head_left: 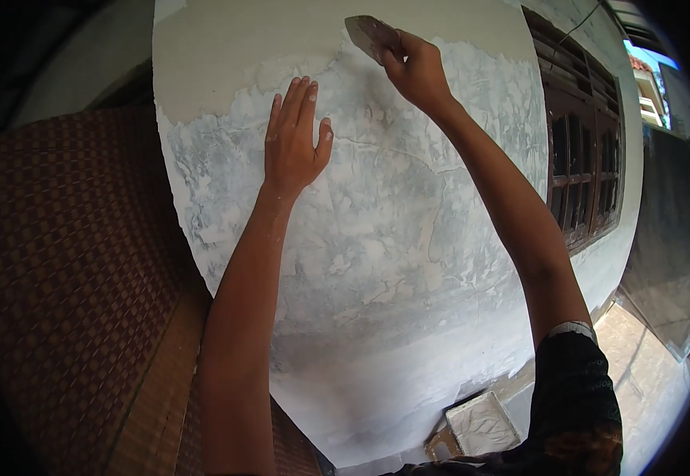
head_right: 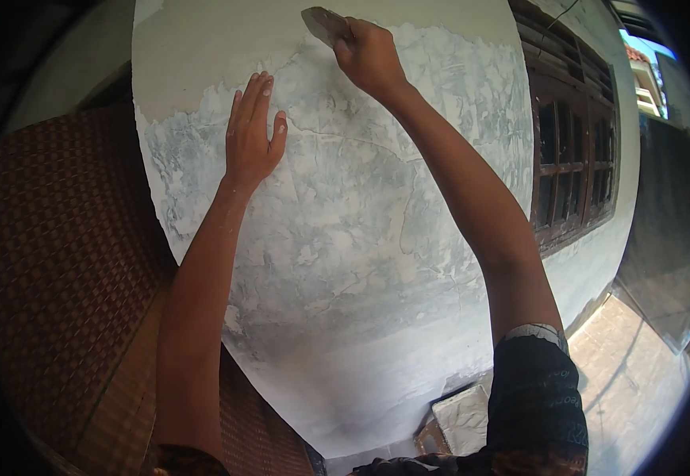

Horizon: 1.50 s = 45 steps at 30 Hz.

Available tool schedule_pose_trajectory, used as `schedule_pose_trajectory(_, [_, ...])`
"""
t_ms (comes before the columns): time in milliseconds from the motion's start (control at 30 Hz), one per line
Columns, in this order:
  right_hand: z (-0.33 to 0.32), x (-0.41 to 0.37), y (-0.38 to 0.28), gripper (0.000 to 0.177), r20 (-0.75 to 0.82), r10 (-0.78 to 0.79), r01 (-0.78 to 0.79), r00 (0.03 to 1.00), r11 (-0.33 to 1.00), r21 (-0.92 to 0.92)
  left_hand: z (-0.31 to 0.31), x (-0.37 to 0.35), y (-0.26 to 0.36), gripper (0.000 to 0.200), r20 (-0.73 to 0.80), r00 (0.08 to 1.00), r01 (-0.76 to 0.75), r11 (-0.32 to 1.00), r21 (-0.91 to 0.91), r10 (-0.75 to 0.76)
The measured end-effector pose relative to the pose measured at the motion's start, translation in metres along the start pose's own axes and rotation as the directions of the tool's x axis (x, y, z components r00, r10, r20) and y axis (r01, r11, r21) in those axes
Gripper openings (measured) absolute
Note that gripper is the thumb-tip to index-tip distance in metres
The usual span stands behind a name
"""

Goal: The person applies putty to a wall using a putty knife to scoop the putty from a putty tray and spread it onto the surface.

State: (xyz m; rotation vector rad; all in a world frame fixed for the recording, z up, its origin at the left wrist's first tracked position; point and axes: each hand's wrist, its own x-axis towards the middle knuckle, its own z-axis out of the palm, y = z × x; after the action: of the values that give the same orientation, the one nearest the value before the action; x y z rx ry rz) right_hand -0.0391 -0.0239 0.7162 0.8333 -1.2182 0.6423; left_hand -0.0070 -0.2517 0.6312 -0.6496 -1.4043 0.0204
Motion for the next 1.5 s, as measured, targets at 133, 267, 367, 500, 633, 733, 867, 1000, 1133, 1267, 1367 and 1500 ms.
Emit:
schedule_pose_trajectory(133, [0.012,0.017,0.009,0.022,0.035,-0.284,0.281,0.958,0.907,-0.314,0.018,0.004,-0.01,0.053,0.034,0.999,-0.021,0.998,0.054,0.019])
schedule_pose_trajectory(267, [0.029,0.017,0.015,0.022,0.095,-0.299,0.308,0.95,0.834,-0.457,0.03,-0.001,-0.021,0.055,0.066,0.997,-0.033,0.992,0.121,0.025])
schedule_pose_trajectory(367, [0.037,0.016,0.02,0.022,0.137,-0.265,0.296,0.954,0.791,-0.535,0.031,-0.004,-0.021,0.055,0.037,0.999,-0.026,0.992,0.127,0.022])
schedule_pose_trajectory(500, [0.048,0.0,0.028,0.018,0.108,-0.394,0.395,0.913,0.785,-0.478,0.031,-0.005,-0.022,0.055,0.048,0.999,-0.032,0.99,0.14,0.025])
schedule_pose_trajectory(633, [0.035,-0.04,0.011,0.011,0.141,-0.371,0.396,0.918,0.827,-0.399,0.032,-0.004,-0.026,0.055,0.013,0.999,-0.048,0.993,0.11,0.047])
schedule_pose_trajectory(733, [0.028,-0.023,0.004,0.01,0.087,-0.338,0.342,0.937,0.84,-0.421,0.029,-0.003,-0.028,0.055,0.024,0.998,-0.056,0.995,0.081,0.055])
schedule_pose_trajectory(867, [0.039,0.013,0.015,0.022,0.123,-0.306,0.322,0.944,0.778,-0.539,0.014,-0.002,-0.043,0.056,0.095,0.99,-0.111,0.991,0.08,0.104])
schedule_pose_trajectory(1000, [0.05,-0.02,0.022,0.015,0.214,-0.285,0.356,0.934,0.783,-0.51,0.004,-0.009,-0.059,0.057,0.109,0.989,-0.111,0.989,0.097,0.101])
schedule_pose_trajectory(1133, [0.04,-0.059,-0.014,0.016,0.188,-0.256,0.312,0.948,0.862,-0.399,0.003,-0.008,-0.056,0.057,0.096,0.987,-0.137,0.988,0.069,0.13])
schedule_pose_trajectory(1267, [0.045,-0.006,-0.01,0.013,0.135,-0.197,0.238,0.971,0.835,-0.496,0.004,-0.01,-0.058,0.055,0.071,0.989,-0.135,0.989,0.058,0.131])
schedule_pose_trajectory(1367, [0.062,0.006,0.009,0.017,0.124,-0.245,0.272,0.962,0.796,-0.541,0.002,-0.012,-0.059,0.055,0.064,0.99,-0.126,0.99,0.063,0.122])
schedule_pose_trajectory(1500, [0.059,-0.042,-0.02,0.013,0.251,-0.177,0.282,0.952,0.826,-0.487,0.001,-0.013,-0.058,0.054,0.048,0.992,-0.115,0.992,0.051,0.113])
